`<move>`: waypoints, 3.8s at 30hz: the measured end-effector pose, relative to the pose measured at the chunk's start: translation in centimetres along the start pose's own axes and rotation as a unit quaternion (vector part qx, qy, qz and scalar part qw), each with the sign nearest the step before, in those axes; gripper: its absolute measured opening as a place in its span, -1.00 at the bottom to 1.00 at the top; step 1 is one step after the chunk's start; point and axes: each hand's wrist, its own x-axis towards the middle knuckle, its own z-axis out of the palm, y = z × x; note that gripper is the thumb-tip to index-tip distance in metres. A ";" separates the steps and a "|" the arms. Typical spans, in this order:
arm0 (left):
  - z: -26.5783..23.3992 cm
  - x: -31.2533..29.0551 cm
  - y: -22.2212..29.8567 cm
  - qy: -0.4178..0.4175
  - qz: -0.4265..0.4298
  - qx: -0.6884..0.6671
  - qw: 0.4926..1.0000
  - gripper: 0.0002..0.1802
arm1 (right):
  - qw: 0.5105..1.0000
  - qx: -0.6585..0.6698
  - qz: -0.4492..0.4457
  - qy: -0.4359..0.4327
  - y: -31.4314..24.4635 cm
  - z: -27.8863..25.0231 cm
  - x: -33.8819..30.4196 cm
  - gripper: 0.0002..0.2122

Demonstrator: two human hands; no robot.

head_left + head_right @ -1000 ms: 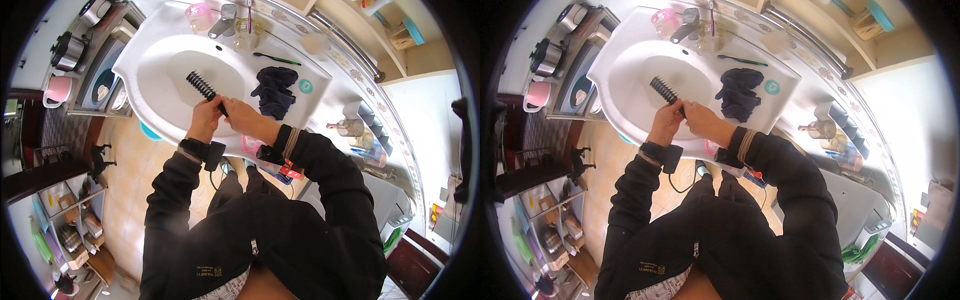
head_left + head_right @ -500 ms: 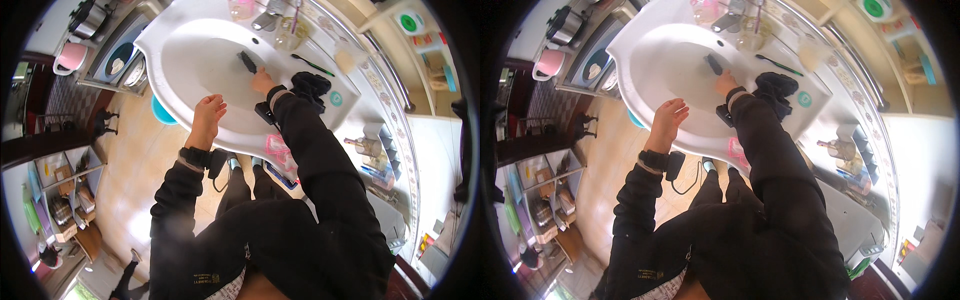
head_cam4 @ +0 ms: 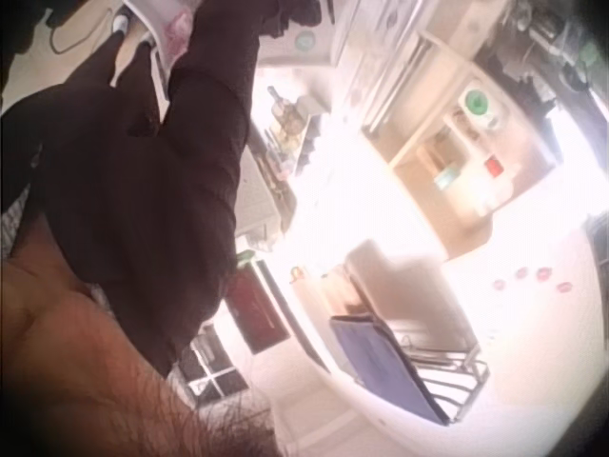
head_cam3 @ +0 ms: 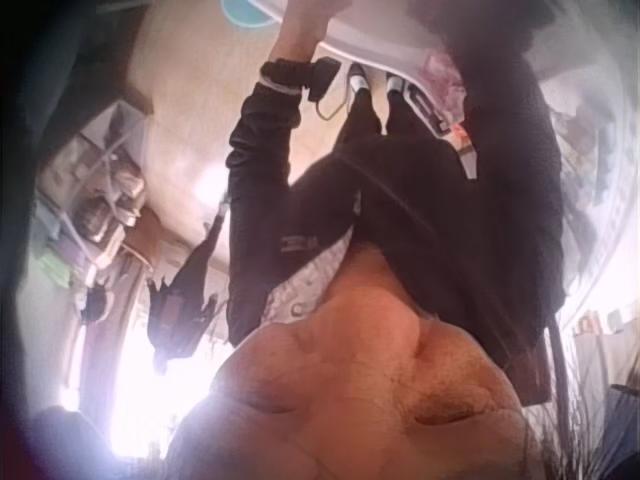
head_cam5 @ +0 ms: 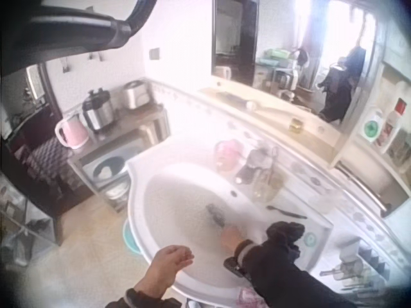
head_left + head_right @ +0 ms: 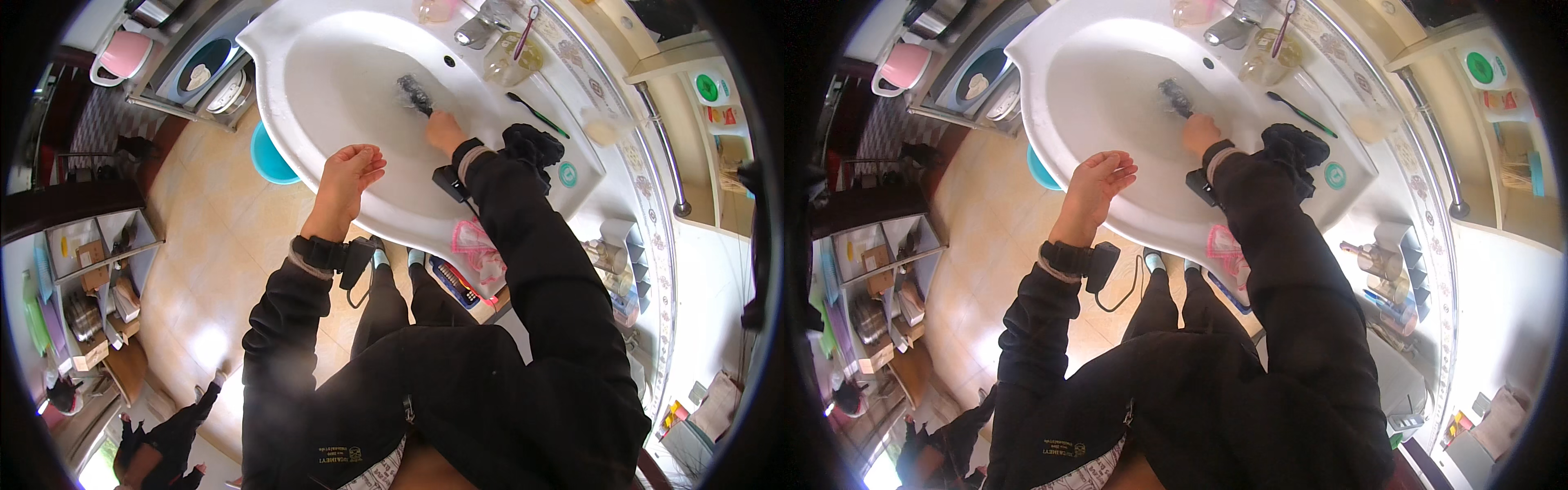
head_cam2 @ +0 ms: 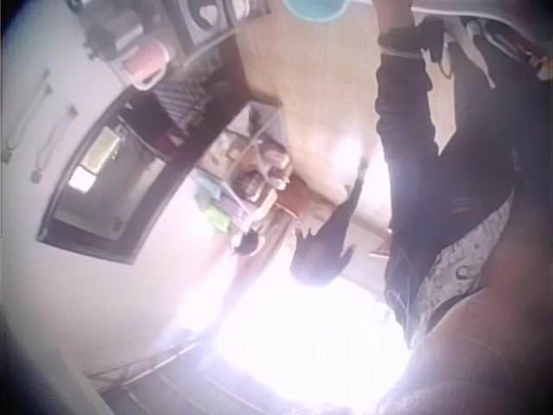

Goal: The person cleans a round hairbrush using a toothbrush and water at a sink, then wipes it with a dark cloth. They place the brush in a wall-mounted organizer, adjust a plastic tray, and later wring out a dark cloth over the sink before placing it on a washing machine.

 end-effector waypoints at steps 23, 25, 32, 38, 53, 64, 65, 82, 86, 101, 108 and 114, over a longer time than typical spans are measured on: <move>4.0 3.5 -2.4 -0.076 -0.092 0.015 0.993 -0.68 | 0.891 0.447 0.055 0.051 -1.4 -9.5 -8.0 -0.86; 4.8 4.5 -2.5 -0.115 -0.108 -0.028 0.987 -0.65 | 0.904 0.414 0.031 0.099 -2.8 -9.2 -10.1 -0.83; 7.0 3.7 -2.2 -0.061 -0.061 0.053 0.995 -0.68 | 0.930 0.278 -0.076 0.230 -0.5 -9.6 -18.3 -0.74; 6.5 2.5 -1.3 -0.109 -0.078 0.079 0.988 -0.69 | 0.914 0.177 0.275 0.239 4.0 -8.1 -24.8 -0.63; 10.4 -1.5 -0.1 -0.159 -0.068 0.110 0.979 -0.64 | 0.220 0.926 -0.117 0.285 8.3 -12.7 -33.2 -0.56; 10.6 -1.2 -0.5 -0.140 -0.050 0.166 0.975 -0.74 | 0.297 0.878 -0.084 0.367 10.6 -12.2 -36.0 -0.63; 10.7 -1.2 -0.6 -0.146 -0.056 0.159 0.975 -0.74 | 0.303 0.867 -0.099 0.382 10.6 -13.1 -36.2 -0.62; 12.0 -2.2 -1.8 -0.168 -0.066 0.141 0.973 -0.71 | 0.555 0.761 -0.030 0.334 5.8 -9.4 -29.3 -0.76; 11.7 -2.1 -2.2 -0.143 -0.077 0.164 0.973 -0.71 | 0.821 0.529 0.211 0.029 5.5 -7.0 -26.6 -0.76; 9.5 -2.4 -2.3 -0.132 -0.080 0.129 0.980 -0.75 | 0.951 0.040 0.160 0.262 4.2 -7.6 -27.6 -0.53; 8.9 -2.7 -2.4 -0.102 -0.090 0.132 0.982 -0.76 | 0.930 0.197 0.014 0.309 5.2 -5.1 -27.1 -0.50; 8.3 -2.8 -2.2 -0.088 -0.084 0.120 0.985 -0.77 | 0.690 0.676 -0.040 0.256 5.2 -6.8 -25.6 -0.81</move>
